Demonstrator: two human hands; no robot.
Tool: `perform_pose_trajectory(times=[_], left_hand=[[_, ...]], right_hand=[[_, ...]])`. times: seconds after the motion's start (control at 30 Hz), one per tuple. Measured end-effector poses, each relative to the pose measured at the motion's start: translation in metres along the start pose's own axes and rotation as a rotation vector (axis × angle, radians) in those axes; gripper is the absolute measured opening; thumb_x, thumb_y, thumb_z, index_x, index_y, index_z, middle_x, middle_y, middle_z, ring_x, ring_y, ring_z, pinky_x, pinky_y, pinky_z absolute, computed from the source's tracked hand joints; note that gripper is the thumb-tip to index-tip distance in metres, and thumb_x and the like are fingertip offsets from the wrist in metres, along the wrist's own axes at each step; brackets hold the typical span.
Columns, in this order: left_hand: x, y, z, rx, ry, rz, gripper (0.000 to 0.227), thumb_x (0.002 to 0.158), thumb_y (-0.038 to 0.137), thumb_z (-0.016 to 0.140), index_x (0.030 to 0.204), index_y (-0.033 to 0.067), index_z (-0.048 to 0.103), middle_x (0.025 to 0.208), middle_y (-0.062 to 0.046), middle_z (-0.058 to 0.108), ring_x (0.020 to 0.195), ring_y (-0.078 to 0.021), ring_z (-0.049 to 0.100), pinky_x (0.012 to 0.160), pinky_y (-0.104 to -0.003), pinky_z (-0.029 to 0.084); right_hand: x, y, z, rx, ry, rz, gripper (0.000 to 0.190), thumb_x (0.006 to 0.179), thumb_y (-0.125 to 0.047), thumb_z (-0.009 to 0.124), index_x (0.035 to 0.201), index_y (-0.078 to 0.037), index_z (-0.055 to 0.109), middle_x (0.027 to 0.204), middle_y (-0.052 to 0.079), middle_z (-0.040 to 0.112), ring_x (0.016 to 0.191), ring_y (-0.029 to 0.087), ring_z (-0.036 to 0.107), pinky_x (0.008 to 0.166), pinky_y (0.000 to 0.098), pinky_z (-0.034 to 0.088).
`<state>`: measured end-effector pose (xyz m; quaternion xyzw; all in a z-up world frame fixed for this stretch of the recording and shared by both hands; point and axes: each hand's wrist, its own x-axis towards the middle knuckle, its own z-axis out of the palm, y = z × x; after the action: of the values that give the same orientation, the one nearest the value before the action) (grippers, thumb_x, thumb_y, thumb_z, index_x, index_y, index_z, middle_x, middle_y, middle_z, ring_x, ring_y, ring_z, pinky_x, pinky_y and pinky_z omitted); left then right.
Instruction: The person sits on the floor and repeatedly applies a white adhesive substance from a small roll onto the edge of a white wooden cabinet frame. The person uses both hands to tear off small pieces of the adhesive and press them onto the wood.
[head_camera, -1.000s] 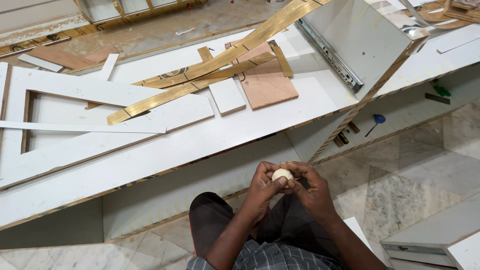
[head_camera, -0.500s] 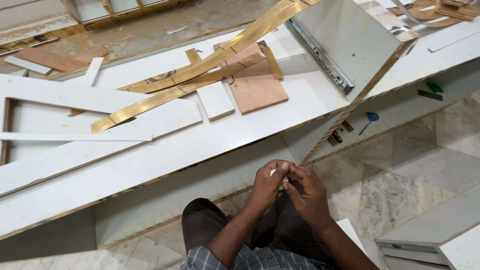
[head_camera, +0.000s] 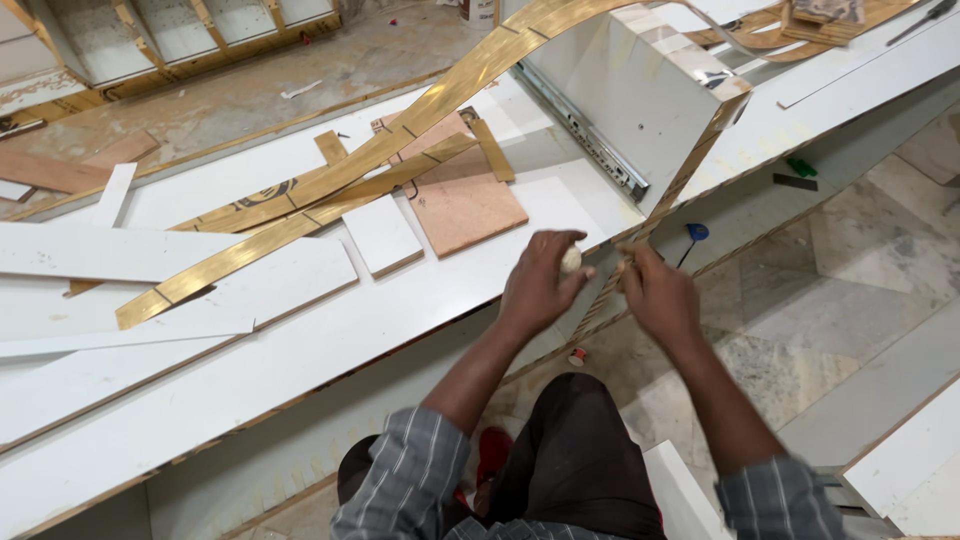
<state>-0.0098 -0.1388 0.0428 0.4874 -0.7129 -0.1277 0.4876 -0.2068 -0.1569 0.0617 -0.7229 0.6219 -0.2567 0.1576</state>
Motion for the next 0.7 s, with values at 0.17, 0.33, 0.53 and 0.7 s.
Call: perform_pose_trajectory(times=[0.17,0.33,0.53,0.7], left_hand=[[0.032,-0.017,0.006,-0.047,-0.093,-0.189,0.047,0.09,0.035,0.075,0.13,0.0165,0.059,0.113,-0.01,0.067,0.099,-0.03,0.069,0.086,-0.044,0.054],[0.045,-0.025,0.012,0.084,-0.19,-0.235,0.046,0.091,0.044,0.072,0.128,0.021,0.058,0.107,-0.009,0.07,0.1,-0.0293,0.07,0.084,-0.045,0.053],[0.052,-0.03,0.012,0.087,-0.223,-0.232,0.048,0.091,0.048,0.07,0.129,0.021,0.056,0.113,-0.009,0.07,0.103,-0.0298,0.07,0.085,-0.045,0.053],[0.052,-0.032,0.008,0.039,-0.235,-0.254,0.049,0.09,0.05,0.07,0.128,0.021,0.058,0.112,-0.009,0.071,0.101,-0.0285,0.071,0.085,-0.044,0.054]], right_hand=[[0.057,-0.015,-0.024,-0.689,0.284,-0.459,0.014,0.089,-0.016,0.066,0.1,-0.013,0.074,0.118,0.01,0.071,0.117,0.028,0.062,0.097,0.0473,0.053],[0.1,-0.026,-0.022,-1.028,0.283,-0.77,0.01,0.083,-0.019,0.065,0.086,-0.015,0.074,0.118,0.006,0.066,0.122,0.024,0.055,0.095,0.0438,0.048],[0.134,-0.034,-0.009,-1.122,-0.061,-0.733,0.015,0.091,-0.018,0.062,0.086,-0.012,0.074,0.106,0.003,0.062,0.113,0.021,0.053,0.084,0.036,0.044],[0.144,-0.036,-0.007,-1.12,-0.168,-0.685,0.017,0.087,-0.02,0.061,0.088,-0.011,0.076,0.124,0.005,0.062,0.127,0.021,0.048,0.093,0.036,0.043]])
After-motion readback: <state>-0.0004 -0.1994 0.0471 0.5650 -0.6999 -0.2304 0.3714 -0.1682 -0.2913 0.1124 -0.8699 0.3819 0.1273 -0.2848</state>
